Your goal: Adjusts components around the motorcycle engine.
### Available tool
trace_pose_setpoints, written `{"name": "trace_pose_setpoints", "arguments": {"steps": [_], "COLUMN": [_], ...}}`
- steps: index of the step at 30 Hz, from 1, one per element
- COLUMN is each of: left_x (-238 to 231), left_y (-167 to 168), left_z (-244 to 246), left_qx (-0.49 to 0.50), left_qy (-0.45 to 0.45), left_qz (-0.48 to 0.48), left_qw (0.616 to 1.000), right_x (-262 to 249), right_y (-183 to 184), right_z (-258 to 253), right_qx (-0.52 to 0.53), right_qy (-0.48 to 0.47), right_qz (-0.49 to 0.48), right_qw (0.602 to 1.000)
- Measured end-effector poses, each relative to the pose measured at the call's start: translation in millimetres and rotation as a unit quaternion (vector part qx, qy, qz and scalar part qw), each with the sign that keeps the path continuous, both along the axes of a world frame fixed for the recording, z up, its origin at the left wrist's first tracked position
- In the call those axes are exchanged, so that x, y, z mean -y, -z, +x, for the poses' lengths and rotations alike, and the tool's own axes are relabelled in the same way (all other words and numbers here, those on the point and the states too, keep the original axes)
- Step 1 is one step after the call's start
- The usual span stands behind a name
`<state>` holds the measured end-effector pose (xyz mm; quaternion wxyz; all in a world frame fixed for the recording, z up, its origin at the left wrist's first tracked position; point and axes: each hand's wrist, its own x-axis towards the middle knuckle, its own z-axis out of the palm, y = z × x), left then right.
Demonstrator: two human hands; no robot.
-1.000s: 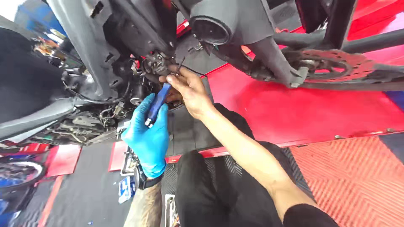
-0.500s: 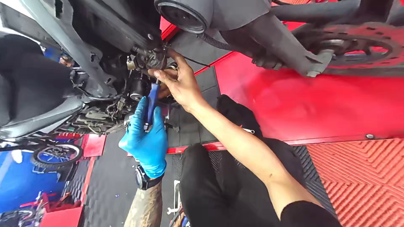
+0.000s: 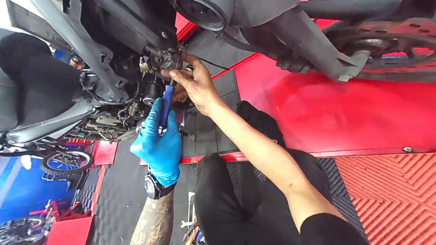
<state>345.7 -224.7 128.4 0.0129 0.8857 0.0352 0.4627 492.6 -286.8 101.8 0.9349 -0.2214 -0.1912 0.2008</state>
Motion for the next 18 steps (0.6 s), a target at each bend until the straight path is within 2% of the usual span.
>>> {"name": "trace_pose_setpoints", "arguments": {"steps": [6,12,18], "left_x": [1,7,14], "left_y": [-6,-4,-7], "left_z": [-1,0,-1], "left_qx": [-0.008,-0.007,-0.033], "left_qy": [0.023,0.037,-0.055], "left_qz": [0.062,0.06,0.06], "left_qw": [0.998,0.997,0.996], "right_x": [5,7,4], "right_y": [0,0,3], "right_z": [5,6,11], "right_qx": [0.012,0.014,0.026], "right_qy": [-0.047,-0.053,-0.036], "right_qz": [0.037,0.035,0.01], "right_qw": [0.998,0.998,0.999]}}
